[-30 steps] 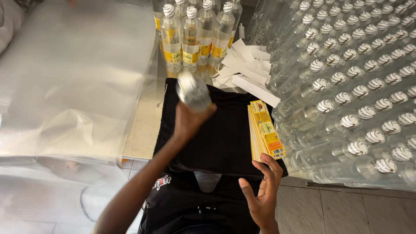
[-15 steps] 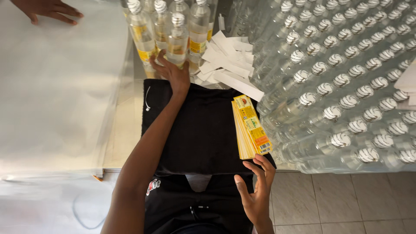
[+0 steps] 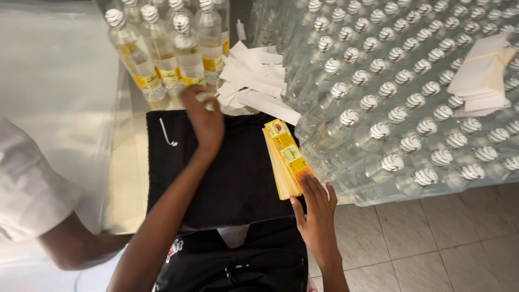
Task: The person repeatedly picks up clear plastic bottles, applies yellow labels to them, and places the labeled bottles into a stack. They also handle white paper strips, peeling them and setting them aside.
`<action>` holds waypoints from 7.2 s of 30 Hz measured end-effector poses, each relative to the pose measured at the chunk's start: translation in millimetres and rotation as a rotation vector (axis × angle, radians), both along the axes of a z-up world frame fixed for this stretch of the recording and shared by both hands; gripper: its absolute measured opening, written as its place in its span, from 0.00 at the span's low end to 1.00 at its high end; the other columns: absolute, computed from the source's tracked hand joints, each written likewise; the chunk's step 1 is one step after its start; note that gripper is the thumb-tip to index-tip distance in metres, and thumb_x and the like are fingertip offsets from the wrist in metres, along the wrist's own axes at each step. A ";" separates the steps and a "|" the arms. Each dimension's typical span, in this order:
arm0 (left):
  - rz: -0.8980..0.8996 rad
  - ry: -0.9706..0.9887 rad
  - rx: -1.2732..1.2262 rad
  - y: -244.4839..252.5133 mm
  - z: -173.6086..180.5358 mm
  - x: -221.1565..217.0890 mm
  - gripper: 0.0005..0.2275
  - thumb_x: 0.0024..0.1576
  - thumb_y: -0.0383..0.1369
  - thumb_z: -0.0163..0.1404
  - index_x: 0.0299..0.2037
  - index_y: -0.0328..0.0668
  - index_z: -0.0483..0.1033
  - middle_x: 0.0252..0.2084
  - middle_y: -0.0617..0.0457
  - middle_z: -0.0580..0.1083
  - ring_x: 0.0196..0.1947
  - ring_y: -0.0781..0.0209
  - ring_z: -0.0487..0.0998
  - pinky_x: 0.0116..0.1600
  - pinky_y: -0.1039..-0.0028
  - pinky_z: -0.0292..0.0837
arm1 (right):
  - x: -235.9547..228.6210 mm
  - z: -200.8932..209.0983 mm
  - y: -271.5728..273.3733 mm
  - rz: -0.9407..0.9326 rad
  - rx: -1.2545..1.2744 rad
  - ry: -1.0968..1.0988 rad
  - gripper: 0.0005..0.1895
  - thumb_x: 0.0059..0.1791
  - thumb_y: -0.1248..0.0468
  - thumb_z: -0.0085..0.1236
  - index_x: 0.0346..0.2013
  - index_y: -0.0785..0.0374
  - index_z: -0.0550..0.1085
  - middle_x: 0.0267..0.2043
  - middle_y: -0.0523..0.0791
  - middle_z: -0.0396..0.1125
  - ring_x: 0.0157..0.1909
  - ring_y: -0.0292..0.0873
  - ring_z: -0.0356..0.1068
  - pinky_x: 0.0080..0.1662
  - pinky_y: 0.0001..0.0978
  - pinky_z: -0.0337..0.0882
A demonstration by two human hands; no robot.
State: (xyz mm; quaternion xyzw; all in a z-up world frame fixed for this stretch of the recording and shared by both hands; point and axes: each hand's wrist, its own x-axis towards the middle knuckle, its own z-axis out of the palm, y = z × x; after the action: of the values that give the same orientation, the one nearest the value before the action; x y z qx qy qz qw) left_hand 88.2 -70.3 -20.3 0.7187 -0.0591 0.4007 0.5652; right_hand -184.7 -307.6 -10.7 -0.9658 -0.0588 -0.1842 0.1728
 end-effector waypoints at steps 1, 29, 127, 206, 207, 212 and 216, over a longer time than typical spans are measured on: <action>-0.014 -0.003 -0.001 -23.0 14.1 -11.8 0.17 0.51 0.10 0.45 0.48 0.37 0.68 0.49 0.45 0.65 0.51 0.48 0.70 0.55 0.67 0.73 | 0.1 -0.6 -1.3 -0.014 -0.001 -0.003 0.28 0.61 0.55 0.51 0.75 0.58 0.65 0.76 0.46 0.66 0.78 0.45 0.63 0.80 0.54 0.43; -1.040 -0.038 0.163 -96.2 75.8 -100.7 0.30 0.68 0.40 0.58 0.75 0.50 0.53 0.73 0.45 0.67 0.77 0.43 0.70 0.77 0.55 0.67 | -105.3 27.8 -44.7 -0.323 0.800 -0.704 0.11 0.55 0.82 0.64 0.50 0.71 0.75 0.49 0.58 0.74 0.51 0.52 0.79 0.55 0.36 0.83; -0.758 0.200 -0.212 -18.3 125.7 -312.2 0.22 0.75 0.43 0.43 0.69 0.29 0.67 0.69 0.31 0.73 0.72 0.39 0.77 0.76 0.57 0.74 | -56.7 82.8 92.6 0.019 1.096 -0.204 0.06 0.57 0.62 0.58 0.43 0.61 0.77 0.44 0.47 0.72 0.49 0.43 0.76 0.52 0.31 0.75; -0.420 0.648 -1.061 29.1 69.7 -274.7 0.18 0.62 0.30 0.57 0.58 0.26 0.73 0.51 0.36 0.82 0.44 0.46 0.87 0.55 0.60 0.87 | 9.6 37.4 104.0 0.094 1.758 0.442 0.36 0.53 0.45 0.64 0.66 0.65 0.64 0.46 0.50 0.73 0.40 0.44 0.75 0.30 0.32 0.76; -0.412 0.638 -1.073 30.6 68.1 -273.2 0.17 0.61 0.31 0.58 0.56 0.26 0.73 0.49 0.34 0.83 0.41 0.45 0.88 0.53 0.61 0.89 | 12.5 38.4 106.3 0.037 1.830 0.420 0.29 0.54 0.49 0.63 0.63 0.57 0.64 0.48 0.48 0.73 0.37 0.43 0.74 0.28 0.29 0.75; -0.345 0.667 -1.013 37.3 59.6 -262.9 0.15 0.62 0.31 0.58 0.52 0.23 0.74 0.42 0.33 0.83 0.39 0.42 0.89 0.46 0.56 0.91 | 17.7 40.7 111.4 -0.043 1.682 0.293 0.18 0.56 0.58 0.62 0.56 0.65 0.72 0.45 0.50 0.73 0.39 0.43 0.73 0.33 0.32 0.74; -0.234 0.681 -0.876 37.7 50.5 -261.4 0.08 0.64 0.29 0.60 0.46 0.31 0.78 0.39 0.45 0.82 0.43 0.62 0.83 0.52 0.58 0.88 | 19.5 37.4 109.5 -0.108 1.495 0.202 0.13 0.54 0.61 0.64 0.46 0.69 0.75 0.44 0.54 0.73 0.45 0.48 0.75 0.49 0.42 0.80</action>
State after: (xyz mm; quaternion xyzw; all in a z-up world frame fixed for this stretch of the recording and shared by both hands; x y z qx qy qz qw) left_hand -173.2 -32.6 30.2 0.4943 0.2191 0.0681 0.8385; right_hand -165.2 -198.1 26.7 -0.6050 0.1456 -0.0938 0.7772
